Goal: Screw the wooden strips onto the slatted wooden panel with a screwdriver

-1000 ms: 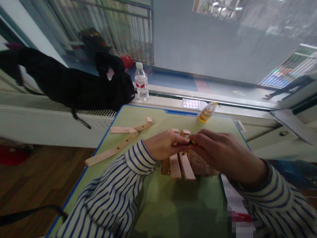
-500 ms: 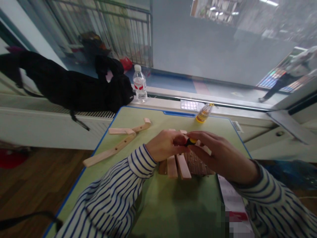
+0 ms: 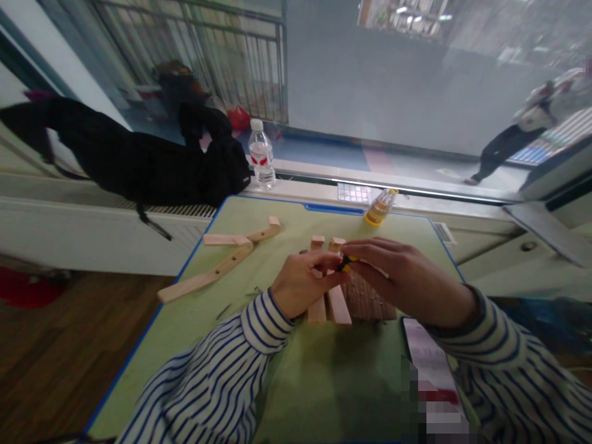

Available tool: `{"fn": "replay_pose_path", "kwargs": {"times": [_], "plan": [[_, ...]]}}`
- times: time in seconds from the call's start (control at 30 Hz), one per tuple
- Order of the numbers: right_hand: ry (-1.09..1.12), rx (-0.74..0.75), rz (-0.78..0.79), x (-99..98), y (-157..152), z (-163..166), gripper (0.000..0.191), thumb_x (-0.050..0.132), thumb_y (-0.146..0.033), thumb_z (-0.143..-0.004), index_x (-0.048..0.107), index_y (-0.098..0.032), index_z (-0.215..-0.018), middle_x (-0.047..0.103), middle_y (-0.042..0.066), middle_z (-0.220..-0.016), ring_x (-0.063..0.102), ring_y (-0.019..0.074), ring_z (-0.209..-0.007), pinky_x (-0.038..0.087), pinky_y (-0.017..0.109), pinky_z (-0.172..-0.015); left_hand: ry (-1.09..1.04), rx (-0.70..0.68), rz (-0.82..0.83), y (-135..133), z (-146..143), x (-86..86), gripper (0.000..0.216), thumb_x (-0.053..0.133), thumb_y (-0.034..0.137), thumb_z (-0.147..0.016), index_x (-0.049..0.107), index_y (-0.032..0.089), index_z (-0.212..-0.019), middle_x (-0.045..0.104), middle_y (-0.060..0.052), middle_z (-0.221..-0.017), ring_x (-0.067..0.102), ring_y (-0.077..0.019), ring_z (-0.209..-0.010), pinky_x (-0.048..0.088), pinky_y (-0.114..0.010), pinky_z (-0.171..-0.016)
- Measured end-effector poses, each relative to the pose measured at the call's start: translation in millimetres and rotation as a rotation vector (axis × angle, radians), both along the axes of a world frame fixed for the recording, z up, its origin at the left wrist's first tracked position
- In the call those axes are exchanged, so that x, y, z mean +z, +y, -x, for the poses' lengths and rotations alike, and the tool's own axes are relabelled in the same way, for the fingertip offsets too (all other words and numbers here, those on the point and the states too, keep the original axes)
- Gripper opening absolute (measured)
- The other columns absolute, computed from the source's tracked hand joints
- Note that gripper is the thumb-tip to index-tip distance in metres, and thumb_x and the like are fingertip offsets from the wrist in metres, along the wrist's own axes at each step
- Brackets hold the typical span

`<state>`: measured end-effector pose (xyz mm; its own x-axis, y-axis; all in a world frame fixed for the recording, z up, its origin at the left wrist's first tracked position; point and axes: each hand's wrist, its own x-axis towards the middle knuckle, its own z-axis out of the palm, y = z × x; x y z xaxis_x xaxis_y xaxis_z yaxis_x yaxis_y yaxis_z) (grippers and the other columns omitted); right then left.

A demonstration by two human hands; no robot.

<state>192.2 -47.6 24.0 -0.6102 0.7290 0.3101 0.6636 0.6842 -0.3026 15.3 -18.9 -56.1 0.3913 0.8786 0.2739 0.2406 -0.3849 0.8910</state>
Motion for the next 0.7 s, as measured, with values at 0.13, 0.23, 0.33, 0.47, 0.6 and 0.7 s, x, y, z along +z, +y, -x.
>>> {"fn": "replay_pose_path", "kwargs": {"times": [0.13,0.23,0.33,0.47,0.6,0.7], "plan": [[0.01,-0.008,-0.024,-1.4,-1.9,-1.9,0.022,0.046,-0.019,-0.09,0.06,-0.016,-0.107,0.065,0.009,-0.109,0.062,0.0162,-0.096,0.051,0.032,-0.082,-0.01,0.002,-0.036,-0.3,-0.4,-3.5,0.018,0.069,0.027,-0.073,0.071,0.017,-0.089,0.071,-0.001,-0.079,0.063,-0.0117,-0.068,0.049,-0.022,-0.067],[0.012,-0.007,-0.04,-2.3,-3.5,-1.1,0.023,0.046,-0.019,-0.09,0.059,-0.015,-0.108,0.066,0.009,-0.107,0.061,0.0162,-0.094,0.051,0.032,-0.081,-0.018,-0.02,-0.044,0.6,1.7,-6.2,0.017,0.068,0.027,-0.075,0.071,0.018,-0.089,0.072,-0.001,-0.082,0.064,-0.012,-0.069,0.051,-0.022,-0.068],[0.008,-0.007,-0.042,-3.4,-4.4,0.6,0.024,0.046,-0.019,-0.091,0.057,-0.015,-0.111,0.065,0.009,-0.109,0.06,0.0164,-0.096,0.051,0.032,-0.082,-0.021,-0.024,-0.051,1.5,4.1,-9.1,0.017,0.068,0.026,-0.076,0.071,0.019,-0.091,0.072,-0.002,-0.085,0.065,-0.0117,-0.069,0.052,-0.022,-0.07],[0.017,-0.014,-0.04,-5.0,-4.8,1.5,0.023,0.048,-0.02,-0.09,0.056,-0.016,-0.112,0.064,0.008,-0.108,0.059,0.0161,-0.096,0.05,0.031,-0.084,0.011,-0.048,-0.074,2.3,5.4,-10.0,0.018,0.066,0.026,-0.078,0.071,0.02,-0.095,0.072,-0.002,-0.087,0.066,-0.0125,-0.072,0.052,-0.023,-0.071],[-0.01,-0.067,-0.042,-5.9,-5.2,2.5,0.02,0.048,-0.023,-0.09,0.057,-0.014,-0.106,0.065,0.008,-0.099,0.059,0.0169,-0.09,0.049,0.032,-0.08,0.063,-0.082,-0.088,2.3,5.3,-8.6,0.018,0.061,0.025,-0.082,0.07,0.02,-0.096,0.072,-0.002,-0.088,0.066,-0.013,-0.076,0.052,-0.023,-0.074],[-0.029,-0.107,-0.055,-7.3,-4.9,3.5,0.019,0.047,-0.026,-0.091,0.058,-0.014,-0.101,0.065,0.008,-0.093,0.059,0.0179,-0.085,0.049,0.033,-0.076,0.073,-0.109,-0.1,2.6,5.2,-9.1,0.019,0.058,0.025,-0.084,0.07,0.02,-0.099,0.072,-0.002,-0.09,0.066,-0.013,-0.078,0.052,-0.024,-0.076]]}}
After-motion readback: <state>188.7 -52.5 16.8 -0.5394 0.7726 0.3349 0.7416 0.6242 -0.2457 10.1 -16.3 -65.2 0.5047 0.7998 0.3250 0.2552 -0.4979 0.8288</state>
